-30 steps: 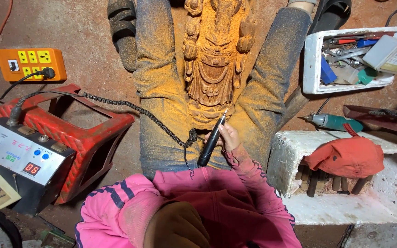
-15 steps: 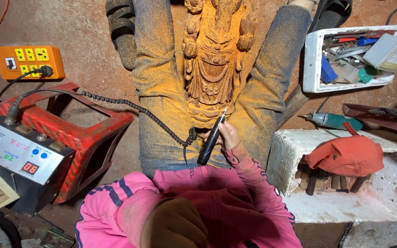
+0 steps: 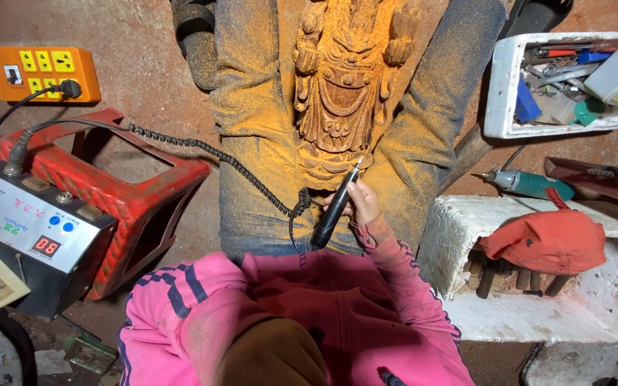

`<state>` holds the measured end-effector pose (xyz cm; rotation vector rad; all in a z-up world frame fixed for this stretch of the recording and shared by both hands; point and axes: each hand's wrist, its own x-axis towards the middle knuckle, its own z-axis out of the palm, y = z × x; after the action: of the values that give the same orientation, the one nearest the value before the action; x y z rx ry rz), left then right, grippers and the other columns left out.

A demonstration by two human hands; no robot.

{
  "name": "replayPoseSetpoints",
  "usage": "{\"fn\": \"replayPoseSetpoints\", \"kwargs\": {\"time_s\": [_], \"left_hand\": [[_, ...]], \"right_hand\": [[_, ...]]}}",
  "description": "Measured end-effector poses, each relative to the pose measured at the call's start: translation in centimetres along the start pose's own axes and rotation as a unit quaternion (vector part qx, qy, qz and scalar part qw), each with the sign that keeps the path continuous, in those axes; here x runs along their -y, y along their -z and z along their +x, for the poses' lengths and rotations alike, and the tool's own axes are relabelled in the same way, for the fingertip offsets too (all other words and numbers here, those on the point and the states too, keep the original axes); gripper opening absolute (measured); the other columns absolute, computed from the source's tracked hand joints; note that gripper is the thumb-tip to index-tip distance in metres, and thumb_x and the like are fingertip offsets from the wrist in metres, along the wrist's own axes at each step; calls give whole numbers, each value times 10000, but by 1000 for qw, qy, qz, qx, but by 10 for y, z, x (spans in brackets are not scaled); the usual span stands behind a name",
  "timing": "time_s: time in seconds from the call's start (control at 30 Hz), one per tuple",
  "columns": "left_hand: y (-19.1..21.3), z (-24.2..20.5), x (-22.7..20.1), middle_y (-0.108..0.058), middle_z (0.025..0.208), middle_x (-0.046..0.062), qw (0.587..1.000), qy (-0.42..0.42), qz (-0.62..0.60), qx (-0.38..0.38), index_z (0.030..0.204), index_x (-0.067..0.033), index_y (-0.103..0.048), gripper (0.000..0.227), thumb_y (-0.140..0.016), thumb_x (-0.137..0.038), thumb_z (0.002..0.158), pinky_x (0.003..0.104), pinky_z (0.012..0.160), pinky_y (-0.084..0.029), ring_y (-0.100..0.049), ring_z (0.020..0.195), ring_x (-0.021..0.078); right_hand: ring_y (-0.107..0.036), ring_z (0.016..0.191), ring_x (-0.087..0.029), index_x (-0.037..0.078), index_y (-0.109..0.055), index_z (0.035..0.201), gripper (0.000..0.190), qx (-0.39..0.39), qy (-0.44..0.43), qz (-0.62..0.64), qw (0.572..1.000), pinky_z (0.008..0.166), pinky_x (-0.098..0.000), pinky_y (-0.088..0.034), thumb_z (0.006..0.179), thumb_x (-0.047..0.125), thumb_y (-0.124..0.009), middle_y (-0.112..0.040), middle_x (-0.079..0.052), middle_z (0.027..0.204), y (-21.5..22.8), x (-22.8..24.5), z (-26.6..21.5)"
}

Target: Carving intricate details into a wooden statue using a handheld electric rotary tool

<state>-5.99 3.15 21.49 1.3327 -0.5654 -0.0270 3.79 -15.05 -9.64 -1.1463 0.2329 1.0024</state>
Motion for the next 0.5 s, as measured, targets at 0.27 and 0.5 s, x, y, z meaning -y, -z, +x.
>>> {"fn": "replayPoseSetpoints", "kwargs": {"time_s": [0.27,0.5], "left_hand": [[-3,-5,-4,-720,839,92,995,94,29,4,820,-62,-689,190,-510,2,822,346,634,-552,-702,697,297],[8,-7,-9,-744,824,26,982,174,67,18,798,-129,-728,248,-517,-13,740,307,641,-541,-702,693,243]], "right_hand": [[-745,600,-203,-15,-587,1060,327,3,-1,13,1000,527,-277,-627,1036,310,-564,-726,-333,852,-6,-1,-3],[-731,561,-197,-30,-615,1043,333,25,17,8,1000,504,-274,-619,1024,300,-576,-730,-322,828,-4,-7,-4]]}}
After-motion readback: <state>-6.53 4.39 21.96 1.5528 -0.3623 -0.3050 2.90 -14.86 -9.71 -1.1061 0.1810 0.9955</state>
